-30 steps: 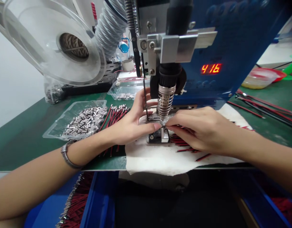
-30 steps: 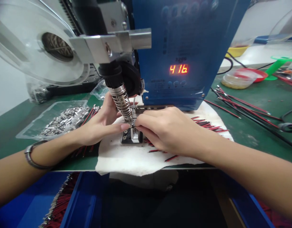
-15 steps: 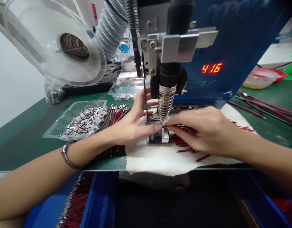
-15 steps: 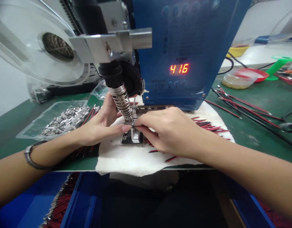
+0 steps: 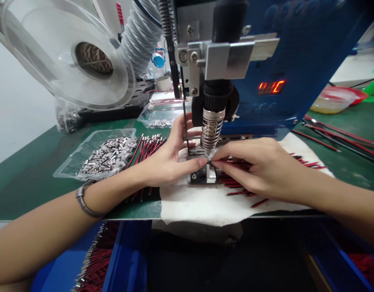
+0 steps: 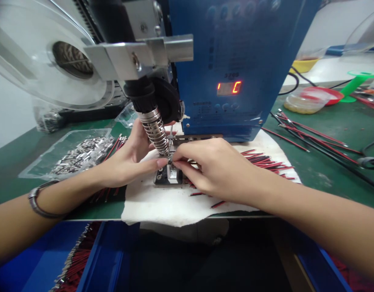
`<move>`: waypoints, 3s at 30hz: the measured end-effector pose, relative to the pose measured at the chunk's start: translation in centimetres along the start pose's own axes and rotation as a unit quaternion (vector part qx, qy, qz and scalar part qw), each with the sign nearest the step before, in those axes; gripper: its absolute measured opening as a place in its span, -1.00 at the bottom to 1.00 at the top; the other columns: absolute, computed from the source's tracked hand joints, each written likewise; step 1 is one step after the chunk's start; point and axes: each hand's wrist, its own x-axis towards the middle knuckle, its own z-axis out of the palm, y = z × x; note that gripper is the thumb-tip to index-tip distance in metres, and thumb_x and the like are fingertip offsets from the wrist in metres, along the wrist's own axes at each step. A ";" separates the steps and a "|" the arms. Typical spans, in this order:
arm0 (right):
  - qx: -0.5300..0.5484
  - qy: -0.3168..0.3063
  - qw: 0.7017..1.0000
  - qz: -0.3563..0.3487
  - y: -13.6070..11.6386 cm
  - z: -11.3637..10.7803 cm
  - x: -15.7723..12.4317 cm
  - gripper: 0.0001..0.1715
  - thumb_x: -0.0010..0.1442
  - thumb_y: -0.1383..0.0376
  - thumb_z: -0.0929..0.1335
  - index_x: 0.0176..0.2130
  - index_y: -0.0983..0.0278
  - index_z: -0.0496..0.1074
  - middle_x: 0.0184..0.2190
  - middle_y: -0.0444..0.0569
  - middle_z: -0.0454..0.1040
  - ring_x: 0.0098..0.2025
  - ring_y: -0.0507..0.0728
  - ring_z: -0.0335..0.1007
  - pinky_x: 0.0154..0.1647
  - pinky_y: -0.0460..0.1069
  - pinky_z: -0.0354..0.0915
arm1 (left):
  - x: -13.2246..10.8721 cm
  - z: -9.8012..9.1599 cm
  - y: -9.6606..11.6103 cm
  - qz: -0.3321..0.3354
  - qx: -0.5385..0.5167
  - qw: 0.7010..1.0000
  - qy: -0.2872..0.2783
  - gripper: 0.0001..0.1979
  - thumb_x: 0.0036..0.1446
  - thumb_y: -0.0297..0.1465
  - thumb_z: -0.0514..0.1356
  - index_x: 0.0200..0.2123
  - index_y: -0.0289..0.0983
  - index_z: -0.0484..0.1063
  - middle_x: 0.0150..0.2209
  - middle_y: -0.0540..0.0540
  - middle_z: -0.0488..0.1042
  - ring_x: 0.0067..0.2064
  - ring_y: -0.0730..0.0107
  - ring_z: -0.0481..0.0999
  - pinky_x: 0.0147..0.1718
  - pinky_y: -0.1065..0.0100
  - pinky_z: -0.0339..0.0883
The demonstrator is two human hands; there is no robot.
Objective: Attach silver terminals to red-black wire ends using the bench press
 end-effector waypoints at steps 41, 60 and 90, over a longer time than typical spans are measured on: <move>-0.075 0.014 0.994 -0.077 0.6 0.3 -0.6 -0.82 0.38 0.43 0.32 -0.22 0.30 0.53 -0.38 -0.08 0.62 -0.42 0.08 0.52 -0.44 -0.03 0.26 | 0.2 0.3 0.5 -0.019 -0.030 0.999 0.006 -0.30 0.24 -0.31 0.30 0.30 -0.02 -0.03 0.45 -0.22 0.03 0.43 -0.06 0.18 0.38 -0.17 0.20; -0.070 -0.001 0.996 -0.057 0.7 0.0 -0.4 -0.81 0.39 0.40 0.32 -0.19 0.29 0.55 -0.38 -0.05 0.62 -0.43 0.09 0.49 -0.40 0.00 0.28 | -0.1 -0.1 0.2 -0.002 0.004 1.000 -0.004 -0.27 0.25 -0.35 0.31 0.33 0.03 -0.04 0.45 -0.20 0.01 0.44 -0.05 0.16 0.35 -0.21 0.24; 0.052 -0.051 0.997 0.028 0.4 -1.0 0.6 -0.85 0.35 0.38 0.37 -0.21 0.30 0.59 -0.31 -0.07 0.67 -0.37 0.04 0.53 -0.32 -0.07 0.35 | 0.2 -0.5 -0.9 0.038 -0.007 0.998 0.053 -0.52 0.29 -0.26 0.30 0.20 -0.07 0.23 0.25 -0.14 0.41 0.29 0.01 0.40 0.28 -0.11 0.30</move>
